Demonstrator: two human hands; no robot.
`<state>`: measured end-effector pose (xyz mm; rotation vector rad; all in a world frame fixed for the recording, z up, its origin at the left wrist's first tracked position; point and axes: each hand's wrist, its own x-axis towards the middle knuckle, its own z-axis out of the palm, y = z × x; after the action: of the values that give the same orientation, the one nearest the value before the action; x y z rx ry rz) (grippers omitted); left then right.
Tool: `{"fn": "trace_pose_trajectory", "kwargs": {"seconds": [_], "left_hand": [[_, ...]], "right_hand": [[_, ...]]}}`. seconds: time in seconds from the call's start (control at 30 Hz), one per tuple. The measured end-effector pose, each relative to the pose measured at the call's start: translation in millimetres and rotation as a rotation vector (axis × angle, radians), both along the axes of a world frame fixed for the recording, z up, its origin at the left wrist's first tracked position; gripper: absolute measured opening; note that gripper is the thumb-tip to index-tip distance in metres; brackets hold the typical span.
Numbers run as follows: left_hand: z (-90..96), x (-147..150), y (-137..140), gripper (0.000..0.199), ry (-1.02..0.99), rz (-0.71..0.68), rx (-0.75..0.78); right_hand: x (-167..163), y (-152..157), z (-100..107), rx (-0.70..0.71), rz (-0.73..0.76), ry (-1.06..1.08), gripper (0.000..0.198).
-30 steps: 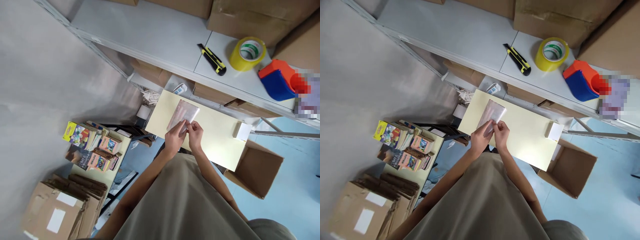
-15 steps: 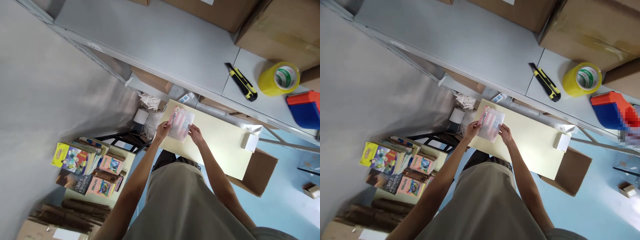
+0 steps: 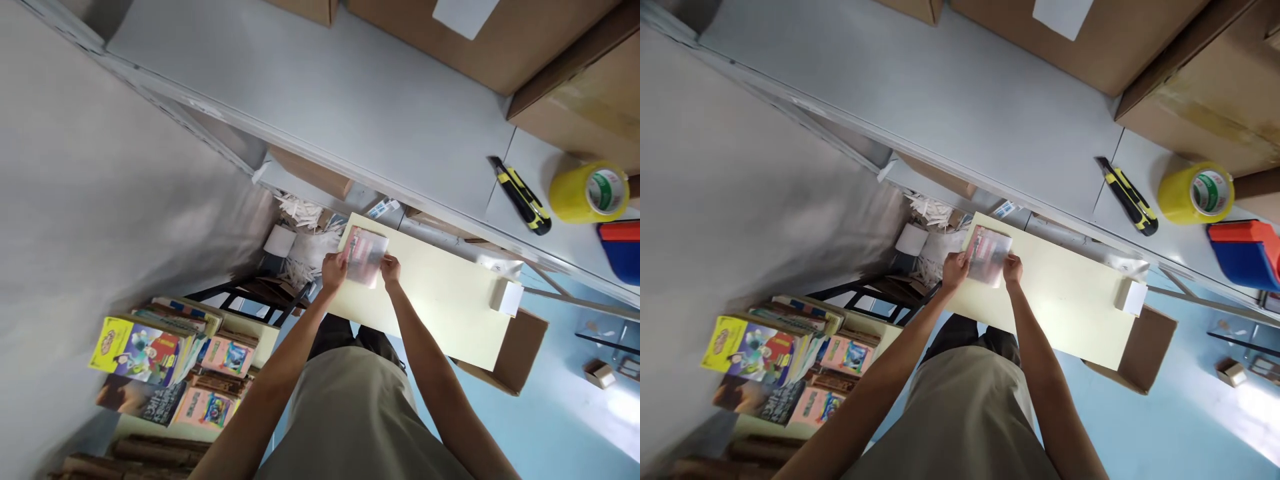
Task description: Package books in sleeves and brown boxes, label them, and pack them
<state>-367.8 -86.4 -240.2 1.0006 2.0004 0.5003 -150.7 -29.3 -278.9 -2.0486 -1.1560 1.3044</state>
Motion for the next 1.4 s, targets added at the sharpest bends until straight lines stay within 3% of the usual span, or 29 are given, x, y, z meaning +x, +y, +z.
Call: {"fn": "trace_pose_trajectory", "kwargs": {"seconds": [0.1, 0.23, 0.33, 0.47, 0.63, 0.97, 1.17, 1.4], "left_hand": [[15.1, 1, -11, 0.021, -0.087, 0.137, 0.055], [47.2, 8, -32, 0.013, -0.181, 0.285, 0.195], [76.7, 18, -55, 0.007, -0.257, 0.405, 0.326], [113.9, 33, -103, 0.007, -0.226, 0.446, 0.43], [144.5, 52, -189, 0.011, -0.195, 0.541, 0.55], [170.0, 65, -372, 0.014, -0.057, 0.879, 0.606], [178.8, 38, -465, 0.012, -0.053, 1.056, 0.614], [175.1, -14, -607, 0.014, 0.026, 1.237, 0.634]], "right_hand": [[9, 0, 12, -0.042, -0.024, -0.089, 0.034], [23, -7, 41, -0.025, 0.017, -0.09, 0.042], [30, -25, 67, 0.014, 0.11, -0.004, 0.053], [34, -66, 102, 0.113, 0.291, 0.14, 0.06], [24, -131, 138, 0.154, 0.46, 0.315, 0.058], [-18, -241, 175, 0.114, 0.806, 0.46, 0.058], [-67, -321, 186, 0.097, 0.987, 0.507, 0.056], [-164, -477, 177, 0.002, 1.294, 0.567, 0.053]]}}
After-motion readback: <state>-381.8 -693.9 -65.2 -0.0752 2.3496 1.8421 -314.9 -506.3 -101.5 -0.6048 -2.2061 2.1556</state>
